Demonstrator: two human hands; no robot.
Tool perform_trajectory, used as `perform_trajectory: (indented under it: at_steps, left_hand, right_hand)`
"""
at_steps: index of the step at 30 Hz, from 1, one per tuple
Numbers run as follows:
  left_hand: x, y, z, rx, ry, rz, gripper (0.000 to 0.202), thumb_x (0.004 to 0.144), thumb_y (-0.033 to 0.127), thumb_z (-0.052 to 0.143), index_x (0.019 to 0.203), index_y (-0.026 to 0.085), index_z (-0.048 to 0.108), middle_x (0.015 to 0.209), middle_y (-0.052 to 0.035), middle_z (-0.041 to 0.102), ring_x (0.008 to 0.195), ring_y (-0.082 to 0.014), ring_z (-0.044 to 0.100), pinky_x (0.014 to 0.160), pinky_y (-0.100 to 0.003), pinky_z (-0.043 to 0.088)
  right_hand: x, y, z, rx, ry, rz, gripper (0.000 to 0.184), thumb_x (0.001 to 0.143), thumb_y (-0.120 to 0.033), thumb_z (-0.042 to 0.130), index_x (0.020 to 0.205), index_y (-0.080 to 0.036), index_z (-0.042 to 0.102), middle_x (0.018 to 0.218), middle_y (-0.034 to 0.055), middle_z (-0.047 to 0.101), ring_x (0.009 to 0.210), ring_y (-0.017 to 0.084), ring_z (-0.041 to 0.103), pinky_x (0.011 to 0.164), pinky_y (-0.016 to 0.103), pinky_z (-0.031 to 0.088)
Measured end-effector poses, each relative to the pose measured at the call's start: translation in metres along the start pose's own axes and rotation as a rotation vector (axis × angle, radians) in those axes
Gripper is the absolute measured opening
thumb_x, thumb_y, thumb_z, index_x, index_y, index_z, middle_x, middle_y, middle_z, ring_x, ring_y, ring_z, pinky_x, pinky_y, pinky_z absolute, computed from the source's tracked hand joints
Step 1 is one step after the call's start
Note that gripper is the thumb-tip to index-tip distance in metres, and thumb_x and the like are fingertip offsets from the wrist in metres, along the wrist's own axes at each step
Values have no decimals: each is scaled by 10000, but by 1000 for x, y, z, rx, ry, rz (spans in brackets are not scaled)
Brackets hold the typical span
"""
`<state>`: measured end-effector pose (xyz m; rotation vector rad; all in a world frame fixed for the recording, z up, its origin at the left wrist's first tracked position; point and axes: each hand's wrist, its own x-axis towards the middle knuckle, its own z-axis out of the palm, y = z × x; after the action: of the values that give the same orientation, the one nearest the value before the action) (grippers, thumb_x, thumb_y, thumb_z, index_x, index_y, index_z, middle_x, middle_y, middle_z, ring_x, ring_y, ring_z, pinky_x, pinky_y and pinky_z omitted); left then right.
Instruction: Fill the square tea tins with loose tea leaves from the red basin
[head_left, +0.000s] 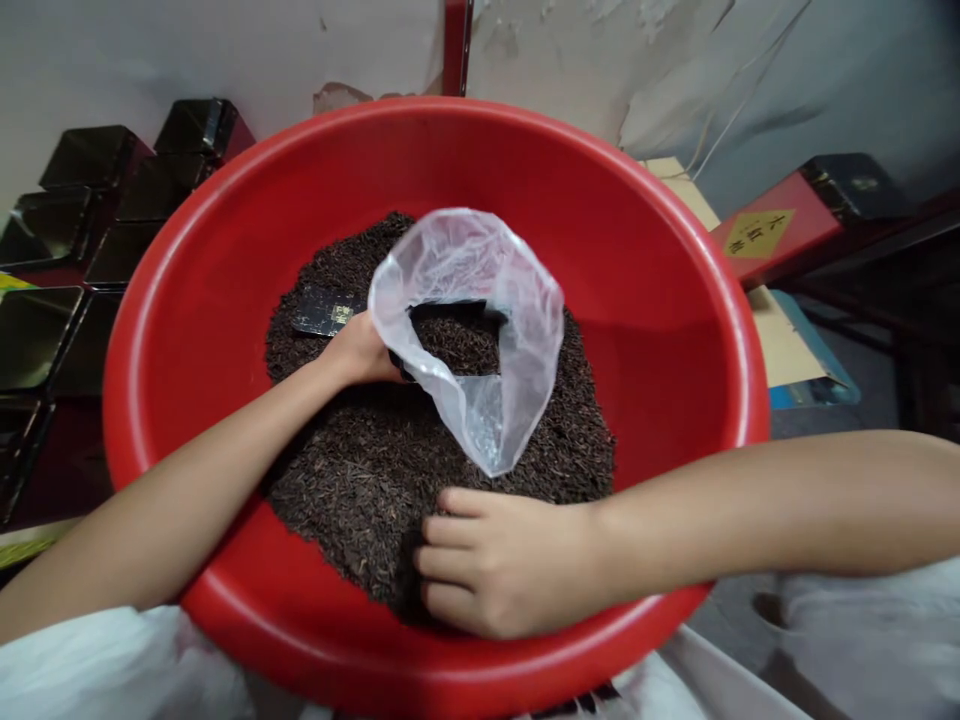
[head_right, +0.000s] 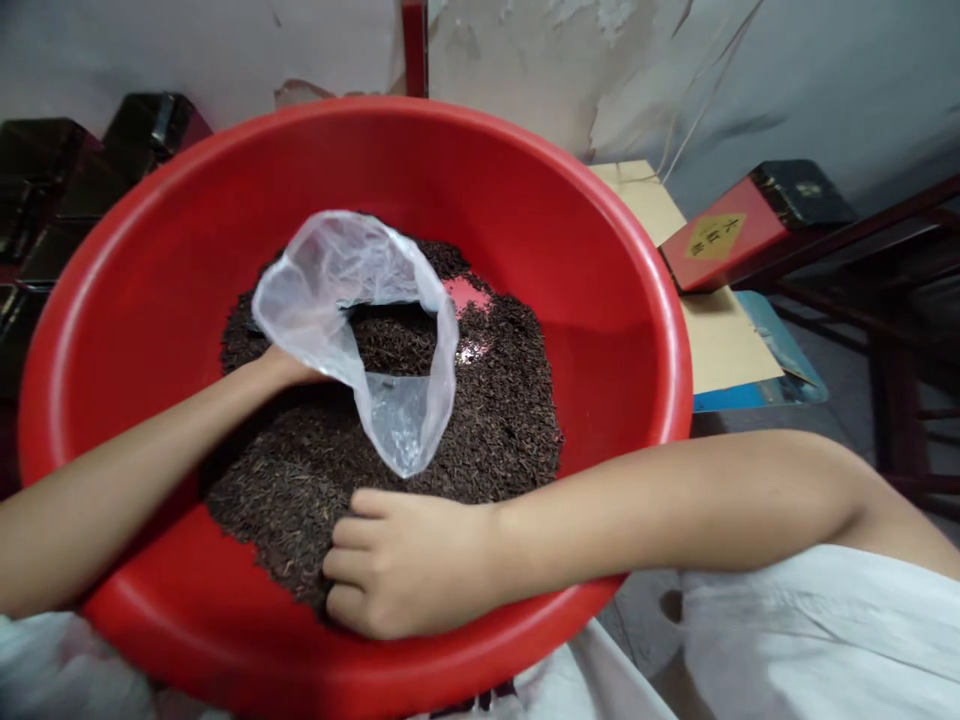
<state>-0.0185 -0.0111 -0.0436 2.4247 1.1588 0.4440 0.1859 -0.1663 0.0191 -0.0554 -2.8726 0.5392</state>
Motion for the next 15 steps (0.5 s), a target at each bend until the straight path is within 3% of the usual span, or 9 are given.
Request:
perform_trajectory:
  at_steps: [2, 4, 6, 8, 11, 13, 15]
  left_hand:
    - [1, 3, -4, -10, 31, -72, 757, 497, 347, 797, 1147, 100, 500, 1213, -182, 570, 1093, -384, 571, 945, -473, 481]
    - [1, 5, -8, -45, 104, -182, 789, 462, 383, 820, 1122, 103, 491, 1183, -166, 583, 1105, -377, 561, 979, -464, 457]
    - [2, 5, -9, -97, 188, -283, 824, 462, 421, 824, 1135, 119, 457, 1165, -144, 588, 1122, -366, 551, 997, -473, 438]
    - [4, 3, -9, -156, 269, -353, 885, 443, 412, 840, 1165, 127, 415, 1196, -141, 566, 1176, -364, 516, 1019, -481, 415]
    - [6, 1, -8, -242, 350, -382, 957, 411, 382, 863, 1193, 121, 377, 1263, -169, 511, 1248, -358, 459, 1053, -464, 382]
    - [7, 4, -10, -245, 351, -383, 941, 411, 376, 863, 1180, 122, 383, 1260, -173, 511, 1251, -357, 458, 1051, -457, 386]
    - [6, 10, -14, -198, 297, -383, 910, 406, 367, 859, 1158, 135, 400, 1217, -149, 545, 1205, -361, 497, 1010, -454, 424]
  right_hand:
    - [-1, 3, 15, 85, 36, -2, 304, 930, -328, 418, 948, -111, 629, 896, 75, 624, 776, 179, 541, 698, 318, 402]
    - [-4, 12, 27, 165, 94, 133, 602, 843, -568, 501, 1159, -61, 567, 1105, 147, 595, 946, 225, 551, 814, 340, 443]
    - [-7, 25, 33, 215, 147, 304, 893, 726, -711, 545, 1294, -26, 470, 1266, 218, 505, 1153, 297, 484, 981, 419, 402]
    - [-8, 39, 35, 244, 123, 461, 1015, 672, -740, 577, 1362, -16, 400, 1377, 262, 401, 1311, 355, 351, 1096, 497, 287]
    - [-6, 56, 34, 353, -41, 756, 1119, 665, -732, 590, 1450, -11, 250, 1509, 288, 172, 1424, 392, 137, 1158, 539, 144]
    - [-4, 61, 35, 496, -152, 949, 1174, 670, -737, 581, 1481, -16, 133, 1538, 273, 53, 1441, 381, 53, 1171, 527, 113]
    - [-3, 62, 37, 597, -203, 1033, 1228, 641, -751, 595, 1490, -30, 79, 1547, 247, 6, 1446, 365, 13, 1178, 516, 105]
